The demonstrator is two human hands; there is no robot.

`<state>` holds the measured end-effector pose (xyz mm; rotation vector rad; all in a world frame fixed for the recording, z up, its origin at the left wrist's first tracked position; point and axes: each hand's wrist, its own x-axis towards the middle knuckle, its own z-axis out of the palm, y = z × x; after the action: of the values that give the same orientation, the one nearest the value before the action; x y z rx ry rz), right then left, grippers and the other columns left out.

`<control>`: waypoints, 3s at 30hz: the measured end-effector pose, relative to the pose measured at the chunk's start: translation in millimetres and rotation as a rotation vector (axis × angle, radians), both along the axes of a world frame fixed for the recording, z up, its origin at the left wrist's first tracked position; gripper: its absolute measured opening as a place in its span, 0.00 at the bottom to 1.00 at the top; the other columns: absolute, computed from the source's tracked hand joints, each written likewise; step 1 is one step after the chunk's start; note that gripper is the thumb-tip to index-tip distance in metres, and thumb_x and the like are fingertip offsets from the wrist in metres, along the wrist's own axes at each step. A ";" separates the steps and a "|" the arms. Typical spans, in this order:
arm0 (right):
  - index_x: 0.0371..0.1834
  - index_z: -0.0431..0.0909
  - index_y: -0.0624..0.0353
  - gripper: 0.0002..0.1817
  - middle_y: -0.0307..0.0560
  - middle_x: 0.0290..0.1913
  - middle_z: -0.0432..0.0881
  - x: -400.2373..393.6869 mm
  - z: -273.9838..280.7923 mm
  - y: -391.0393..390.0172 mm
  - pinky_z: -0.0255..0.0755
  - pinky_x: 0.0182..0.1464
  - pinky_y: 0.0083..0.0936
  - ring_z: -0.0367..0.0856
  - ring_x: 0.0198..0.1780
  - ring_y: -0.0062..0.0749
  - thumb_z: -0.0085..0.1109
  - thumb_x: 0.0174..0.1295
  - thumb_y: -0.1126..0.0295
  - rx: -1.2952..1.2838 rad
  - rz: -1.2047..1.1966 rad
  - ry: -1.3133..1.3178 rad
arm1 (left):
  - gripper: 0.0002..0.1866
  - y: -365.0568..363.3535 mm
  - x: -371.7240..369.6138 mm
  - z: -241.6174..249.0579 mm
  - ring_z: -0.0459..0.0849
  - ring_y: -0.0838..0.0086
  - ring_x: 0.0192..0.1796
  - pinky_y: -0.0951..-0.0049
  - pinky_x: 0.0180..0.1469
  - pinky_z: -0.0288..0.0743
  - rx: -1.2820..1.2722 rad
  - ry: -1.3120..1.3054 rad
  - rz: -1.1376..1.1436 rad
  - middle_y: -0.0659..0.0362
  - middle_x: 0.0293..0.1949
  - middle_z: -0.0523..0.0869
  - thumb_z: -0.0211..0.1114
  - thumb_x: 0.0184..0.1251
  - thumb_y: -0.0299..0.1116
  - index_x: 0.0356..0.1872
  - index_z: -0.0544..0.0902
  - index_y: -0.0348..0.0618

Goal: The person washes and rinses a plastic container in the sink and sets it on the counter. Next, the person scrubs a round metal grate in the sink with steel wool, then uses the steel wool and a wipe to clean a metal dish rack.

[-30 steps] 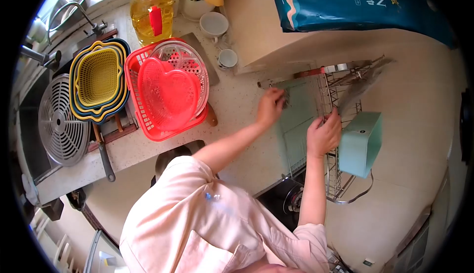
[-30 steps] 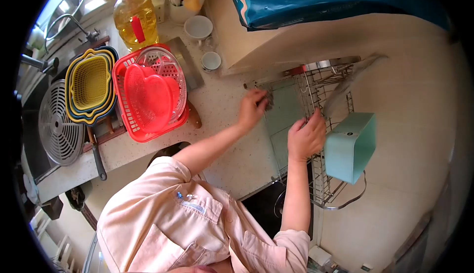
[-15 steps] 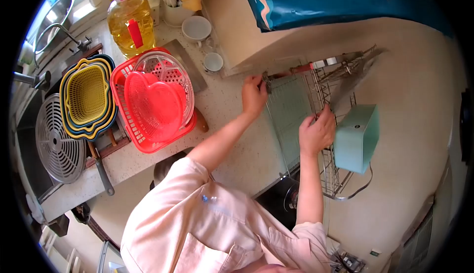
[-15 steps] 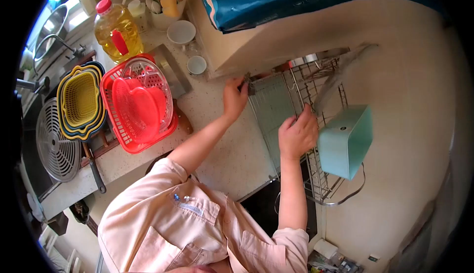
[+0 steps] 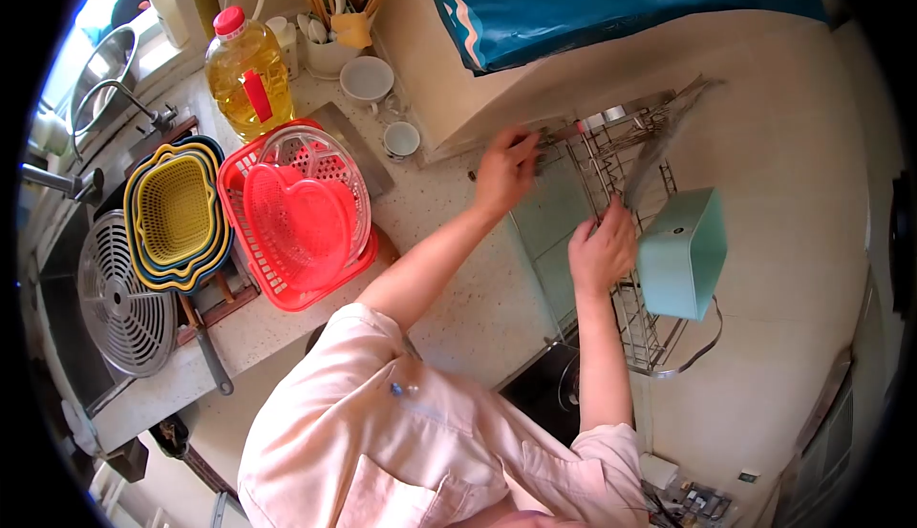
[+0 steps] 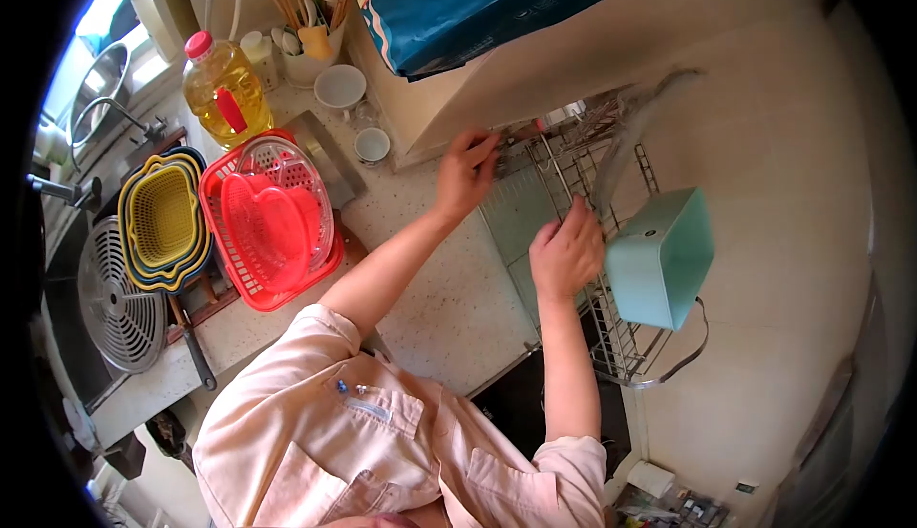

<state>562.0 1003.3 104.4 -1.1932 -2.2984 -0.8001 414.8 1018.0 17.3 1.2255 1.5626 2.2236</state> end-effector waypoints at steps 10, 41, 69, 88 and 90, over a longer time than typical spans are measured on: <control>0.48 0.70 0.61 0.23 0.48 0.37 0.74 5.2 -6.2 4.3 0.70 0.36 0.34 0.76 0.37 0.43 0.54 0.44 0.74 0.001 -0.021 0.000 | 0.15 6.0 1.0 0.4 0.77 0.59 0.38 0.65 0.38 0.72 0.096 0.239 0.095 0.51 0.37 0.77 0.60 0.47 0.18 0.40 0.80 0.35; 0.50 0.69 0.60 0.24 0.47 0.37 0.74 3.4 -6.7 11.0 0.70 0.36 0.33 0.75 0.38 0.42 0.56 0.45 0.72 0.044 -0.038 -0.037 | 0.12 -40.8 -49.9 -56.5 0.77 0.61 0.39 0.71 0.40 0.71 -0.154 -0.140 0.335 0.51 0.38 0.77 0.59 0.56 0.20 0.42 0.79 0.35; 0.50 0.70 0.58 0.23 0.48 0.38 0.74 8.1 -12.0 15.7 0.69 0.37 0.38 0.74 0.38 0.44 0.54 0.47 0.69 -0.006 -0.134 -0.050 | 0.14 25.9 8.9 22.7 0.77 0.54 0.42 0.64 0.43 0.72 0.073 -0.050 0.040 0.50 0.41 0.77 0.63 0.48 0.21 0.40 0.78 0.39; 0.64 0.61 0.55 0.24 0.52 0.64 0.59 6.4 -189.3 -96.7 0.59 0.63 0.32 0.61 0.64 0.43 0.47 0.67 0.61 -1.280 0.377 0.456 | 0.31 -171.8 27.1 -120.7 0.68 0.52 0.58 0.63 0.59 0.64 -0.396 -0.103 -0.205 0.46 0.54 0.70 0.62 0.45 0.23 0.56 0.68 0.35; 0.64 0.61 0.57 0.25 0.51 0.64 0.59 5.3 -191.3 -107.0 0.61 0.62 0.32 0.63 0.63 0.42 0.47 0.67 0.59 -1.285 0.326 0.412 | 0.33 -195.6 12.0 -119.0 0.65 0.54 0.61 0.65 0.61 0.62 -0.509 -0.017 -0.360 0.45 0.58 0.67 0.62 0.47 0.25 0.59 0.65 0.34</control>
<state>567.3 896.2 -86.9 -1.1393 -2.4425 1.1243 426.9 822.4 -101.7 1.2019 1.6086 1.4913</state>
